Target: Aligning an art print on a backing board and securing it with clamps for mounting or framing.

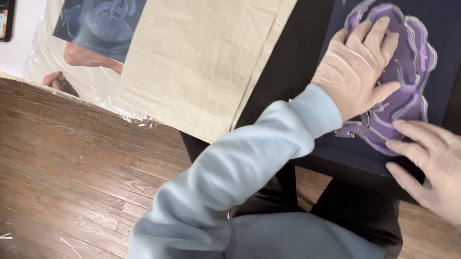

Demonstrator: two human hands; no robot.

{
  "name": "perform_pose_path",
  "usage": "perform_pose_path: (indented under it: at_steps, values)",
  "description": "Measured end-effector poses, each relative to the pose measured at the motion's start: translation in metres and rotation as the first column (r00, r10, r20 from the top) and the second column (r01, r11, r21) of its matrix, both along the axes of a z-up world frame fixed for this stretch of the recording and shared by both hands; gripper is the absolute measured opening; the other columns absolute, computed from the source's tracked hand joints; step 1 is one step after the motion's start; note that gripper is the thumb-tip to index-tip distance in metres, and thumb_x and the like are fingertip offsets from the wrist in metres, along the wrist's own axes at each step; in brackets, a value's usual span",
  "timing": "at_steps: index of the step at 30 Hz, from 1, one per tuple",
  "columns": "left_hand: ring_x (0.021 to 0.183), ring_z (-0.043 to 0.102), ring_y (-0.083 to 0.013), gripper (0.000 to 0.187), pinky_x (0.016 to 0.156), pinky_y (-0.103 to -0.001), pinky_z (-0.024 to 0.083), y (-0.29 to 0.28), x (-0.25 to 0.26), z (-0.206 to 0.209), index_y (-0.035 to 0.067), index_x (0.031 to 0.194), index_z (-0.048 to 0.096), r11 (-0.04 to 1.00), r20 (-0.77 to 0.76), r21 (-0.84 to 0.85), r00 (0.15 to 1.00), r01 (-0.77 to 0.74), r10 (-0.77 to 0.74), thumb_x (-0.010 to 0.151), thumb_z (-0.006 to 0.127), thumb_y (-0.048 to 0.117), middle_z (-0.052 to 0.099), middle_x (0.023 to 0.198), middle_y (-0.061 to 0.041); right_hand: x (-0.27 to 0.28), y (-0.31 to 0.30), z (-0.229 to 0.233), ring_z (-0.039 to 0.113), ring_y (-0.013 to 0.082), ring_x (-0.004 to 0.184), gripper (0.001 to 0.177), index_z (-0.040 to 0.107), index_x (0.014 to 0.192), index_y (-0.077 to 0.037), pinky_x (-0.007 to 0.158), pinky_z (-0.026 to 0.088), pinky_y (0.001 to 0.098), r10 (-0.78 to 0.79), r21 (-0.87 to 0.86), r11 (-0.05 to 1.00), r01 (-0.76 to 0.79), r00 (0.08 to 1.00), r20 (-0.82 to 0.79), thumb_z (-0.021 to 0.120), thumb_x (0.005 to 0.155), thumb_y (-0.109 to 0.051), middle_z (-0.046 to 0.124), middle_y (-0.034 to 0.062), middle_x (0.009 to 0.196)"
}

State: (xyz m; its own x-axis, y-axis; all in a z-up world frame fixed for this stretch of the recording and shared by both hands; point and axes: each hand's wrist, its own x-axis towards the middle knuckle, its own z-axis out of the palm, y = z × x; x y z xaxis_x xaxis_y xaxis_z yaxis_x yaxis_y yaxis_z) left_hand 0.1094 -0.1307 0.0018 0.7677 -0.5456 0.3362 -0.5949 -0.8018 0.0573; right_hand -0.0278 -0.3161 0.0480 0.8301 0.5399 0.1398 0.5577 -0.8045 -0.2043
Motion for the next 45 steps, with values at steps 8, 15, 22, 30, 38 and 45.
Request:
perform_pose_path:
  at_steps: [8,15,22,30,38,45]
  values:
    - [0.128,0.053,-0.0285,0.083,0.102,-0.047,0.047,-0.005,0.009,-0.006,0.003,0.14,0.049,0.997,-0.081,0.064,0.996,-0.031,0.036,0.086,0.053,0.066,0.049,0.145,-0.017,0.003,-0.012,-0.021,0.068,0.0315,0.121,0.039,0.071,0.107,-0.009,0.099,0.058,0.0433,-0.021,-0.032,0.999,0.018,0.997,-0.074,0.079,0.074,-0.026,0.067,0.0127,0.132]
    - [0.102,0.06,-0.0222,0.059,0.091,-0.048,0.052,-0.01,0.023,-0.008,0.009,0.125,0.058,0.998,-0.087,-0.051,0.996,-0.023,0.019,0.087,0.062,0.054,0.056,0.11,-0.006,-0.008,-0.026,-0.042,0.067,0.0306,0.124,0.038,0.072,0.111,-0.01,0.103,0.056,0.0425,-0.068,0.068,0.995,0.071,0.997,-0.039,0.08,0.077,-0.022,0.068,0.0117,0.133]
    - [0.105,0.058,-0.0231,0.068,0.085,-0.047,0.051,0.0,0.021,0.017,0.008,0.123,0.058,0.999,-0.179,0.0,0.983,0.049,-0.048,0.084,0.063,0.063,0.054,0.111,-0.006,0.01,-0.005,-0.005,0.068,0.0251,0.118,0.031,0.075,0.109,-0.012,0.101,0.056,0.0392,-0.167,0.077,0.982,0.173,0.983,-0.073,0.077,0.08,-0.02,0.071,0.0056,0.128]
    - [0.131,0.049,-0.0405,0.085,0.096,-0.055,0.045,0.007,0.016,0.027,0.008,0.133,0.053,0.99,-0.038,-0.078,0.992,0.115,-0.118,0.074,0.073,0.066,0.053,0.128,-0.016,0.054,-0.015,0.002,0.07,0.0245,0.094,0.02,0.078,0.1,-0.013,0.084,0.057,0.0359,-0.032,0.241,0.963,0.122,0.937,-0.347,0.073,0.083,-0.022,0.073,0.0024,0.102]
    - [0.115,0.057,-0.0389,0.082,0.099,-0.052,0.046,0.006,0.019,0.035,0.004,0.141,0.055,0.975,-0.136,-0.02,0.966,0.22,-0.221,0.084,0.073,0.06,0.057,0.131,-0.02,0.084,-0.031,-0.026,0.053,0.0359,0.132,0.06,0.062,0.136,-0.005,0.108,0.043,0.0478,-0.306,0.047,0.952,0.303,0.939,0.155,0.067,0.09,-0.043,0.055,0.0182,0.143]
    - [0.121,0.057,-0.0405,0.086,0.1,-0.05,0.047,-0.001,0.016,0.043,0.006,0.143,0.054,0.983,-0.168,0.136,0.981,0.124,-0.1,0.082,0.07,0.064,0.057,0.137,-0.021,0.081,-0.03,-0.029,0.048,0.0328,0.139,0.065,0.06,0.137,-0.005,0.116,0.036,0.0489,-0.339,-0.051,0.934,0.354,0.921,0.191,0.063,0.092,-0.052,0.054,0.017,0.147]
